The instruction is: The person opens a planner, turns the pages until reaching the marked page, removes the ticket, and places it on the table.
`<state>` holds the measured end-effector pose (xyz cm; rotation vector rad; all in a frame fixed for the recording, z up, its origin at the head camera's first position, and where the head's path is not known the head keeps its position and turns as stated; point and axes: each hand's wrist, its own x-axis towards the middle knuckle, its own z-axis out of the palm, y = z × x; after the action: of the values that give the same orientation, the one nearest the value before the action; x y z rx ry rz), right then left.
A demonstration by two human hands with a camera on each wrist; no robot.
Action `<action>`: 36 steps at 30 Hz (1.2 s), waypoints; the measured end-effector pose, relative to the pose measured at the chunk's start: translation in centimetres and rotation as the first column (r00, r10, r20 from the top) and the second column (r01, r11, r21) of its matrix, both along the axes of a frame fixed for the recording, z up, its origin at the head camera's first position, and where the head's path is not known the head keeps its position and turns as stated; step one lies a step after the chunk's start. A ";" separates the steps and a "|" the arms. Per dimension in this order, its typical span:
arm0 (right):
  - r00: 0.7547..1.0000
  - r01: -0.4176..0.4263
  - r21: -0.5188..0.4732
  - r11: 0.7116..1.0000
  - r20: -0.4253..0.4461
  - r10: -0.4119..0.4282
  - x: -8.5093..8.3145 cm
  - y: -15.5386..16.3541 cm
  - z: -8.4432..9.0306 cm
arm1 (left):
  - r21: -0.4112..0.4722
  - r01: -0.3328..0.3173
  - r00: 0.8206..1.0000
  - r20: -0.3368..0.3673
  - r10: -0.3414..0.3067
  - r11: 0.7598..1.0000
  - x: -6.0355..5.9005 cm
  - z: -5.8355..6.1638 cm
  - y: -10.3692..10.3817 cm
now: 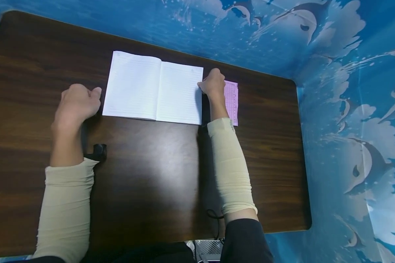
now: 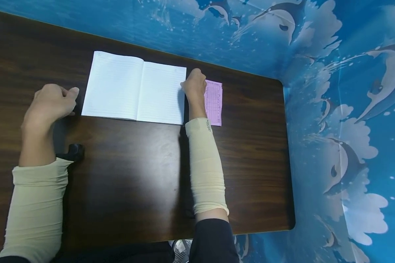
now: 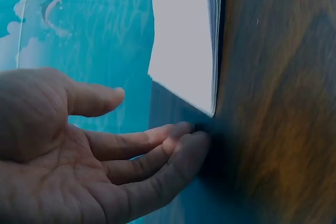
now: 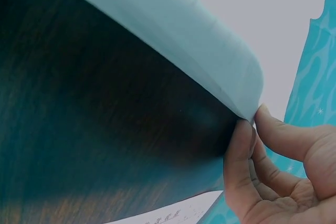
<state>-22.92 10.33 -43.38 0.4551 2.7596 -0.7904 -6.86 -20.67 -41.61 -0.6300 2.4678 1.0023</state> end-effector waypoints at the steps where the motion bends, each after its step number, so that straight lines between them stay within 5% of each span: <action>1: 1.000 0.003 0.004 1.000 0.000 -0.003 0.0 0.0 0.1 | 0.011 0.006 1.000 -0.004 -0.006 1.000 0.0 0.0 0.2; 14: 0.999 0.029 0.000 1.000 0.027 -0.029 -0.1 0.1 0.4 | 0.061 0.024 0.999 -0.034 -0.022 0.998 -0.5 0.1 3.2; 28: 1.000 -0.006 -0.001 1.000 0.027 0.006 0.2 0.0 -0.2 | 0.153 0.104 0.994 -0.044 -0.098 0.983 -0.5 -0.8 3.3; 36: 1.000 0.019 0.001 1.000 0.024 -0.019 -0.3 0.3 0.1 | 0.045 0.132 0.984 -0.125 -0.126 0.990 -0.9 1.9 2.3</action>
<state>-23.18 10.61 -43.24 0.4878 2.7373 -0.7832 -7.78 -18.32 -39.71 -0.3970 2.5404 1.0807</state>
